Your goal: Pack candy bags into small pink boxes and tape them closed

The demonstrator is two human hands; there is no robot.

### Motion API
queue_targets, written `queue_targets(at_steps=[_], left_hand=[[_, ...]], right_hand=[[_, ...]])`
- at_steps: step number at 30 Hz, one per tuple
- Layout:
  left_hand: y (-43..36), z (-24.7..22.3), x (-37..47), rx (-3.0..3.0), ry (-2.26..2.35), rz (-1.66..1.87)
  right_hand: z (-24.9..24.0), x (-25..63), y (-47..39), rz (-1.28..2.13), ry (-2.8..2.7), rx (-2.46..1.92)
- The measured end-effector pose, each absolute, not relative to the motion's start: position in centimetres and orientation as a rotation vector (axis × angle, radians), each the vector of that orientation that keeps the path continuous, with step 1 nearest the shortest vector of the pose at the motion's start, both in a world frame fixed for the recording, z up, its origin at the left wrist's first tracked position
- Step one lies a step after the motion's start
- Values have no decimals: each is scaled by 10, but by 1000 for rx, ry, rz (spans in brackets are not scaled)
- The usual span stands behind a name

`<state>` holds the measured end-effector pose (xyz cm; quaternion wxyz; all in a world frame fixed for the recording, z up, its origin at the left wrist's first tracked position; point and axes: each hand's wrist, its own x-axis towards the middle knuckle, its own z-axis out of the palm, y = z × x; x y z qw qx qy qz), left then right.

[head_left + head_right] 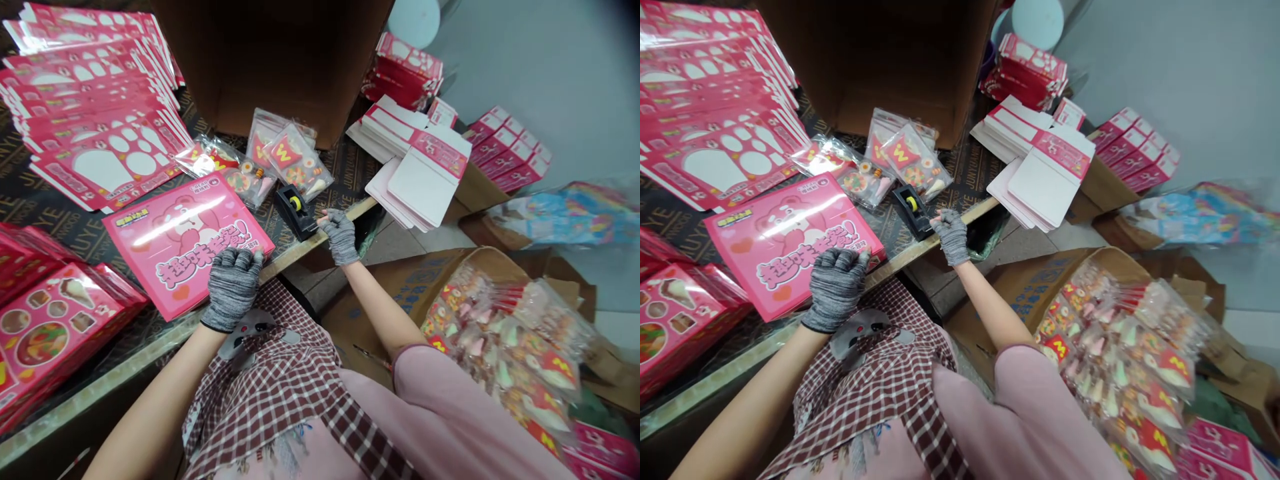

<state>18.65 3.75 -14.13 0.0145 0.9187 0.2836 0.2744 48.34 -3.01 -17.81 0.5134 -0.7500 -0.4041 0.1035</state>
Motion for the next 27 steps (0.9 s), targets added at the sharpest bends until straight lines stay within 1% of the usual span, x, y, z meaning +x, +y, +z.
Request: queue_targets(at_steps=[4, 11, 16, 21, 22, 24, 27], left_hand=[[38, -141, 184, 2832, 867, 858], [36, -137, 188, 2982, 914, 948], [33, -131, 188, 2888, 1036, 905], [30, -130, 174, 2853, 1022, 918], [30, -131, 172, 2845, 989, 938], [29, -132, 167, 2829, 930, 1016], [27, -131, 164, 2808, 928, 1126]], right_hand=[[-194, 475, -49, 378, -868, -1862], [-214, 469, -47, 259, -888, -2020], [-209, 469, -45, 228, -850, -2000], [-187, 446, -60, 305, -674, -1787], [-179, 435, -63, 358, -683, -1754], [-159, 408, -68, 569, -757, -1659], [-127, 367, -66, 1071, -871, -1404]])
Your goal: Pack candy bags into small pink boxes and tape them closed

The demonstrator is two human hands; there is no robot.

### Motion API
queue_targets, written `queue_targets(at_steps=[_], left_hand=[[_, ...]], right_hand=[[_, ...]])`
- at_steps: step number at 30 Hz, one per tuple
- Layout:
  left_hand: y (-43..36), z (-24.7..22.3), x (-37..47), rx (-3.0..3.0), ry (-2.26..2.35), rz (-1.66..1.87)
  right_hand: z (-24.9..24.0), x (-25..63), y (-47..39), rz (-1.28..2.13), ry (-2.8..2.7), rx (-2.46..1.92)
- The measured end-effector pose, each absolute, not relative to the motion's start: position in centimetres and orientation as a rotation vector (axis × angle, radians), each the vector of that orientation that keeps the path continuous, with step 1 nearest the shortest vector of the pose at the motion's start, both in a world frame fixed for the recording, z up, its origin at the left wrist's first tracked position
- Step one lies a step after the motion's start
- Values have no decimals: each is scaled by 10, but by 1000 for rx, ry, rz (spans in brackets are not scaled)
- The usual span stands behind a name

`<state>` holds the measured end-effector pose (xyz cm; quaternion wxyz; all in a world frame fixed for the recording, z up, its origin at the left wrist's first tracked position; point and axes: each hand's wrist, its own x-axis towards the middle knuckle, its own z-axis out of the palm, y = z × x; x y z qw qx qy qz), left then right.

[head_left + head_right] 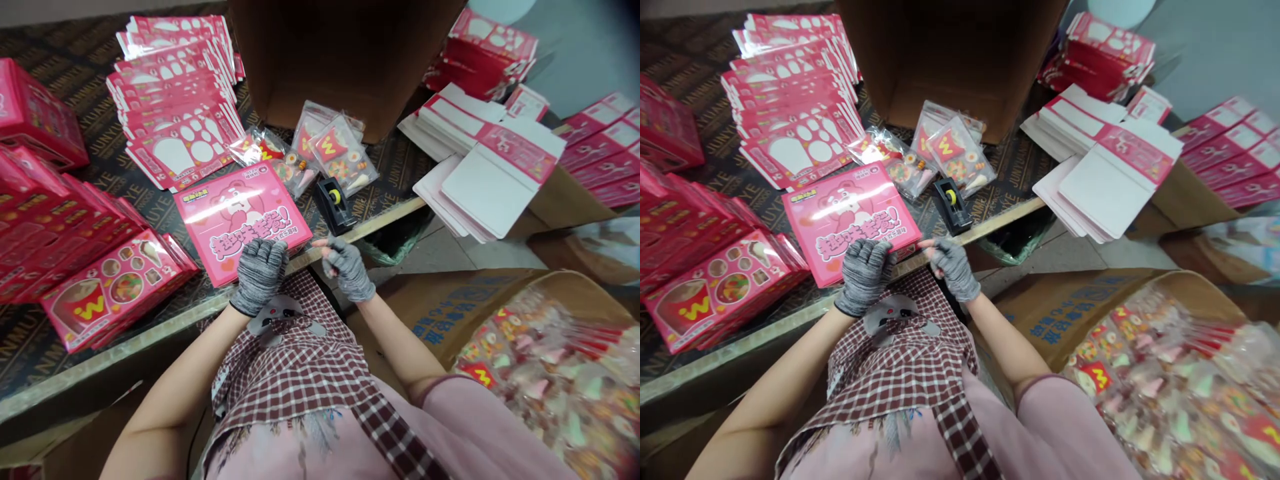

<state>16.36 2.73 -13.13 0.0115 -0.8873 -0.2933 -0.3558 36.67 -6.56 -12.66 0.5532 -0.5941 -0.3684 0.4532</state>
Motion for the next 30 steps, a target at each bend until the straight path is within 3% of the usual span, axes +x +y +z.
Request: queue_targets(at_steps=[5, 13, 19, 22, 26, 30], left_hand=[[27, -131, 156, -2831, -1032, -1060], [28, -117, 158, -2980, -977, -702], [33, -116, 178, -2904, -1067, -856], [35, -124, 180, -2855, -1011, -904], [34, -131, 177, -2820, -921, -961], [34, -131, 177, -2767, -907, -937]], right_hand=[[-109, 334, -50, 1488, -765, -1126], [-129, 337, -46, 1541, -643, -1119], [-127, 345, -39, 1182, -1140, -1440], [-126, 379, -39, 781, -1312, -1692], [-137, 452, -36, 236, -1115, -1914], [-164, 498, -16, 396, -1183, -1979]])
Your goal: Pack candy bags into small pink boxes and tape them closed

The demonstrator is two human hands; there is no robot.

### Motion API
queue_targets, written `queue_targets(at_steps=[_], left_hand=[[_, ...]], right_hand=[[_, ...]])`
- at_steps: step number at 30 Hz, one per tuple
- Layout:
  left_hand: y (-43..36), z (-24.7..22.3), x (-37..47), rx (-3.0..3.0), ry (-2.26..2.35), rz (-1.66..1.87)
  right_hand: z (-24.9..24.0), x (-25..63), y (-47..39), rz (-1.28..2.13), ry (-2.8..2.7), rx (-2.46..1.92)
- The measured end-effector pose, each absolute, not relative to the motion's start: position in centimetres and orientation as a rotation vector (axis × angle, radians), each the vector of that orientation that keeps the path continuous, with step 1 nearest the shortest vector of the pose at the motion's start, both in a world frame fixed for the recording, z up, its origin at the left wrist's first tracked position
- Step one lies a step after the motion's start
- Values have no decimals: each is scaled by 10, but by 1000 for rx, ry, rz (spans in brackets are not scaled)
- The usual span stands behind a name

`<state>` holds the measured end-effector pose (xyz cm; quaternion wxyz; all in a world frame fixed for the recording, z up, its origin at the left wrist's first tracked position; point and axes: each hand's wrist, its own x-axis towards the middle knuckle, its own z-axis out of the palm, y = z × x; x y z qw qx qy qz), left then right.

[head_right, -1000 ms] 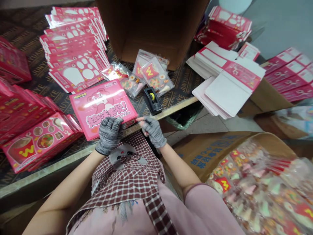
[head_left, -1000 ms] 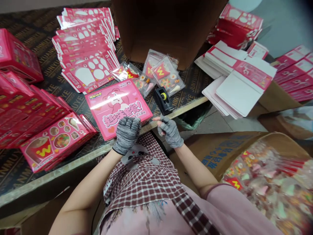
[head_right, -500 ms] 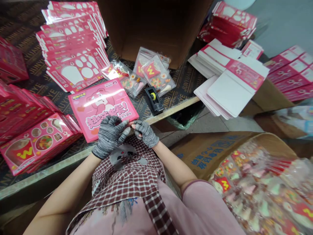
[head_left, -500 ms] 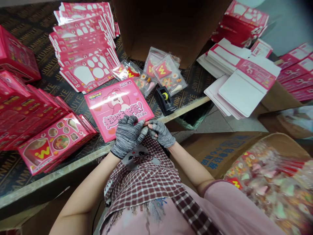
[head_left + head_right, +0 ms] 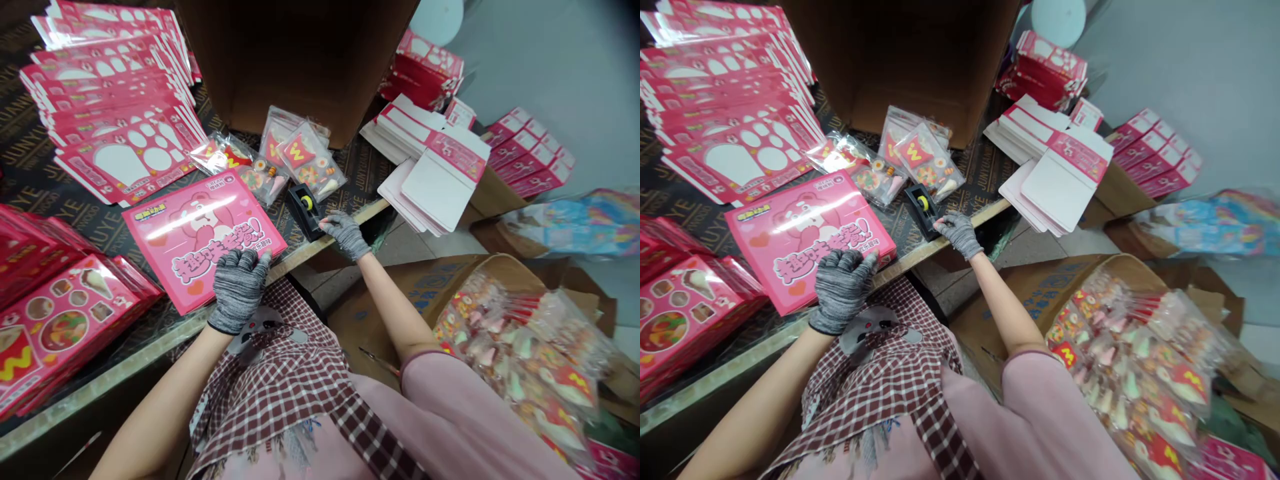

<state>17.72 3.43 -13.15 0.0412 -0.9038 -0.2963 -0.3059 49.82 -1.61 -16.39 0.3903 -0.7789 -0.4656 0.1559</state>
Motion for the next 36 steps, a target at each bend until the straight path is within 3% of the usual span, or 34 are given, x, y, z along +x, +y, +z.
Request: queue_targets(at_steps=[2, 7, 10, 14, 18, 25, 27, 31, 36], left_hand=[[35, -131, 178, -2766, -907, -953], [36, -131, 178, -2796, -938, -937], [35, -130, 177, -2840, -997, -887], [36, -129, 177, -2866, -1001, -892], [36, -129, 182, -2816, -945, -936], [24, -122, 136, -2646, -941, -916], [19, -118, 108, -2573, -983, -986], [12, -114, 69, -2566, -1030, -1162], [10, -119, 59, -2639, -1018, -1299]], right_hand=[[-174, 501, -6, 512, -1196, -1950], [-179, 483, -16, 250, -1032, -1818], [-182, 471, -37, 288, -912, -1754], [-196, 460, -50, 400, -819, -1892], [-204, 458, -45, 260, -813, -2018], [-167, 422, -67, 157, -622, -1847], [-146, 391, -74, 412, -695, -1750], [-107, 320, -70, 1368, -956, -1353], [-102, 265, -47, 1722, -955, -1065]])
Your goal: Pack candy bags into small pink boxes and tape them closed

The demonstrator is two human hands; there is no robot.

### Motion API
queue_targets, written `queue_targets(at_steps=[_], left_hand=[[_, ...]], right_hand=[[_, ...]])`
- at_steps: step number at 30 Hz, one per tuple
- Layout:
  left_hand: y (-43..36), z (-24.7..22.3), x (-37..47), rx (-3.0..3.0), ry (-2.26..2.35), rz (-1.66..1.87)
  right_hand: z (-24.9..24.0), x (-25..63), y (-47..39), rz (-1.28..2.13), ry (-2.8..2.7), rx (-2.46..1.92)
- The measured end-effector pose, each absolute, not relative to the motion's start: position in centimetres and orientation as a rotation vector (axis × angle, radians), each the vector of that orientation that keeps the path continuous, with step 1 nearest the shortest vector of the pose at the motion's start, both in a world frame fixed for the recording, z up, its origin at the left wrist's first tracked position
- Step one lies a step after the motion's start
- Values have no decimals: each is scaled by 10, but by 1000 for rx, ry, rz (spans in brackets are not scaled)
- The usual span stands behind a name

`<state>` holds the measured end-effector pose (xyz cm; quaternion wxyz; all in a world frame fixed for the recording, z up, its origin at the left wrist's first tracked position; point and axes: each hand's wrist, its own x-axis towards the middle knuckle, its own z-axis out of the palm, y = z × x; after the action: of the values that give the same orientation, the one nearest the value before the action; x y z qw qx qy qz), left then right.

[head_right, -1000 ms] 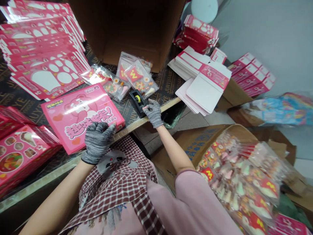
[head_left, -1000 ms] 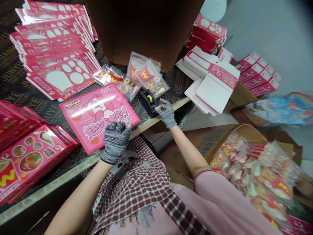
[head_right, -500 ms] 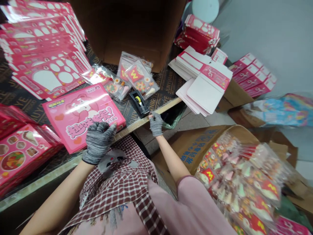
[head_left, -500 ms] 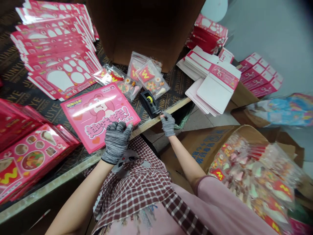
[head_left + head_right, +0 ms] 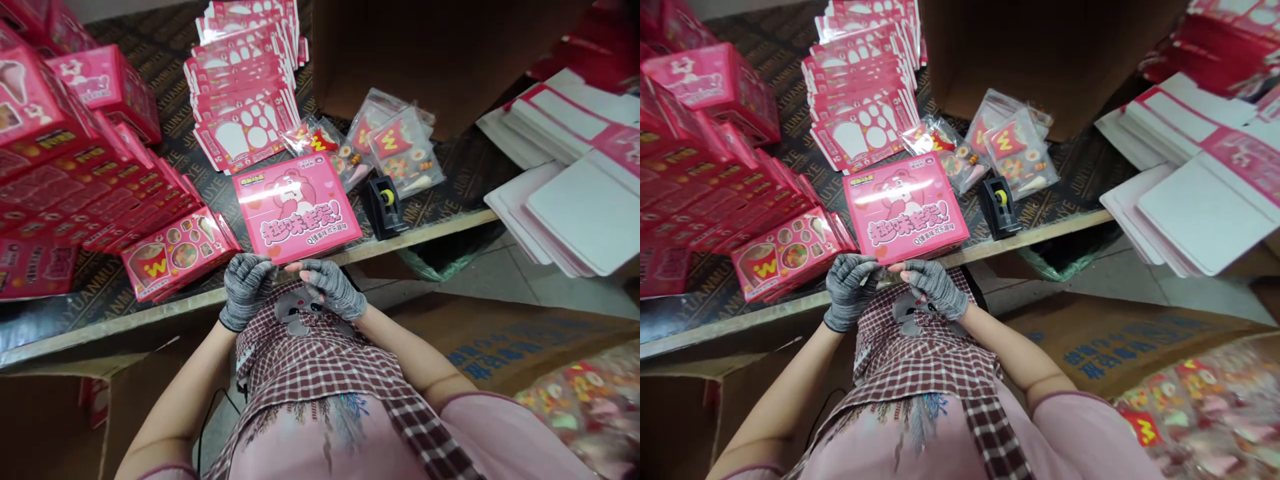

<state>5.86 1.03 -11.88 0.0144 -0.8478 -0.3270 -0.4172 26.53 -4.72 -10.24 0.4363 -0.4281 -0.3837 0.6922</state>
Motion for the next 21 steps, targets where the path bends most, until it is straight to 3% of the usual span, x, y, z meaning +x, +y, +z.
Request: queue_targets(at_steps=[4, 11, 16, 21], left_hand=[[10, -120, 56, -2644, -1051, -1358], [19, -120, 62, -2739, -874, -1147], [26, -129, 74, -2661, -872, -1223], [20, -144, 64, -2811, -1143, -1029]], right_hand=[[-117, 258, -42, 1727, -856, -1061], [-131, 261, -43, 1679, -888, -1126], [-137, 257, -41, 1551, -1212, -1444], [-108, 302, -44, 1098, -1427, -1643]])
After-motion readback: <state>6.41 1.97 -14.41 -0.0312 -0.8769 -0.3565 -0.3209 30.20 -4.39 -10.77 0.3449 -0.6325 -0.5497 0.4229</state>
